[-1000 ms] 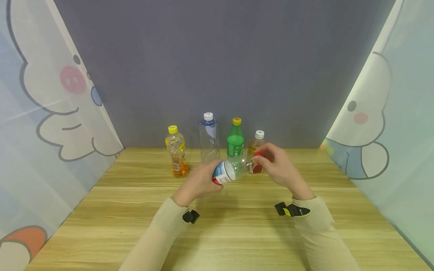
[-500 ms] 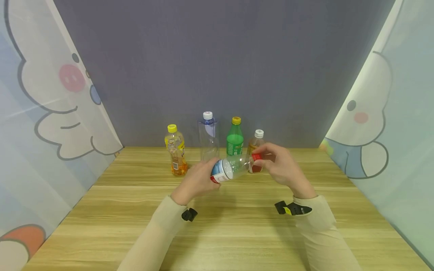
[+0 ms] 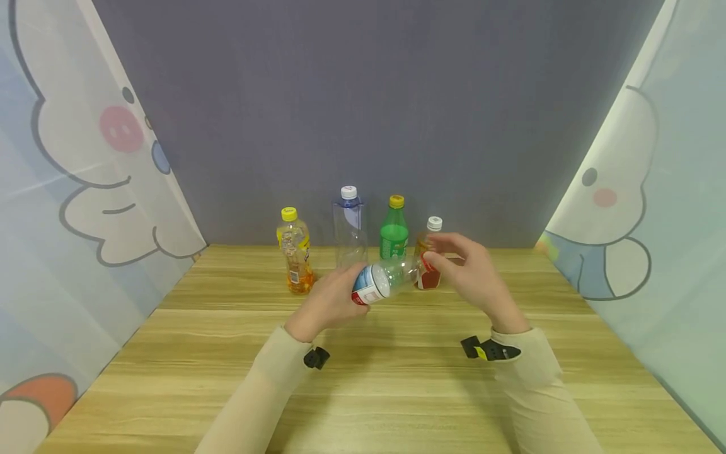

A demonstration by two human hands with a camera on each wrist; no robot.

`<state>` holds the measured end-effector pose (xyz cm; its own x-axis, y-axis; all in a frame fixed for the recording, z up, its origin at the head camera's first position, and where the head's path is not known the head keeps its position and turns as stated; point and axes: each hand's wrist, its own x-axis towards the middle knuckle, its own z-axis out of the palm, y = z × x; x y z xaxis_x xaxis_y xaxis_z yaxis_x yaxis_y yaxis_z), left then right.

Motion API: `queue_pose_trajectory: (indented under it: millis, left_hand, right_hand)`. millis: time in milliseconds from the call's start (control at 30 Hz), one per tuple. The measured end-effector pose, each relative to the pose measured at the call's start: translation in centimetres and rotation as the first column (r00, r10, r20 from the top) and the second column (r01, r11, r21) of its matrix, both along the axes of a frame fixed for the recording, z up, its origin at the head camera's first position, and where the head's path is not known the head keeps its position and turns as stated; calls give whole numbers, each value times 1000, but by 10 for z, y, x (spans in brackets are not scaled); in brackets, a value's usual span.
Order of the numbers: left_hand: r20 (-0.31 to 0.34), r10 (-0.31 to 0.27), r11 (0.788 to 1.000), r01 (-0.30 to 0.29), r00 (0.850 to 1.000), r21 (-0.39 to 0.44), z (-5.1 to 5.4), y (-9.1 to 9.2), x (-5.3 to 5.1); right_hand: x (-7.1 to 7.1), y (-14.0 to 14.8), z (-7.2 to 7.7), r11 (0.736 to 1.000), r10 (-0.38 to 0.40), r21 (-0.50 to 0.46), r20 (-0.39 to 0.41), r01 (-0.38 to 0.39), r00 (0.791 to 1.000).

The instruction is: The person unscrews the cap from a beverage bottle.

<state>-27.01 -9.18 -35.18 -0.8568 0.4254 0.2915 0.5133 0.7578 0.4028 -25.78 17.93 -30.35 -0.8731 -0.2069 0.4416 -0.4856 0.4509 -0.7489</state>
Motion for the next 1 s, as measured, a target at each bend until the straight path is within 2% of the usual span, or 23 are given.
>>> queue_pose_trajectory:
  millis: [100, 200, 300, 400, 667, 867, 1000]
  left_hand:
    - [-17, -3, 1000, 3, 1000, -8, 1, 0, 0]
    - [-29, -10, 1000, 10, 1000, -14, 1, 0, 0]
    - [-47, -22, 1000, 21, 999, -22, 0, 1, 1]
    - [-58, -32, 999, 30, 998, -28, 1, 1, 1]
    - [-72, -21, 999, 19, 997, -31, -1, 2, 2]
    - [-43, -2, 999, 0, 999, -46, -2, 1, 2]
    - [-44, 5, 998, -7, 999, -56, -3, 1, 1]
  right_hand:
    - [1, 0, 1, 996, -88, 35, 29, 87, 996]
    - [1, 0, 1, 989, -136, 67, 113, 129, 984]
    - [1, -1, 0, 990, -136, 52, 204, 128, 970]
    - [1, -3, 0, 991, -131, 33, 244, 127, 961]
    - [2, -1, -1, 996, -80, 45, 224, 72, 971]
    - [2, 1, -3, 997, -9, 73, 146, -2, 989]
    - [3, 2, -2, 992, -15, 123, 117, 0, 993]
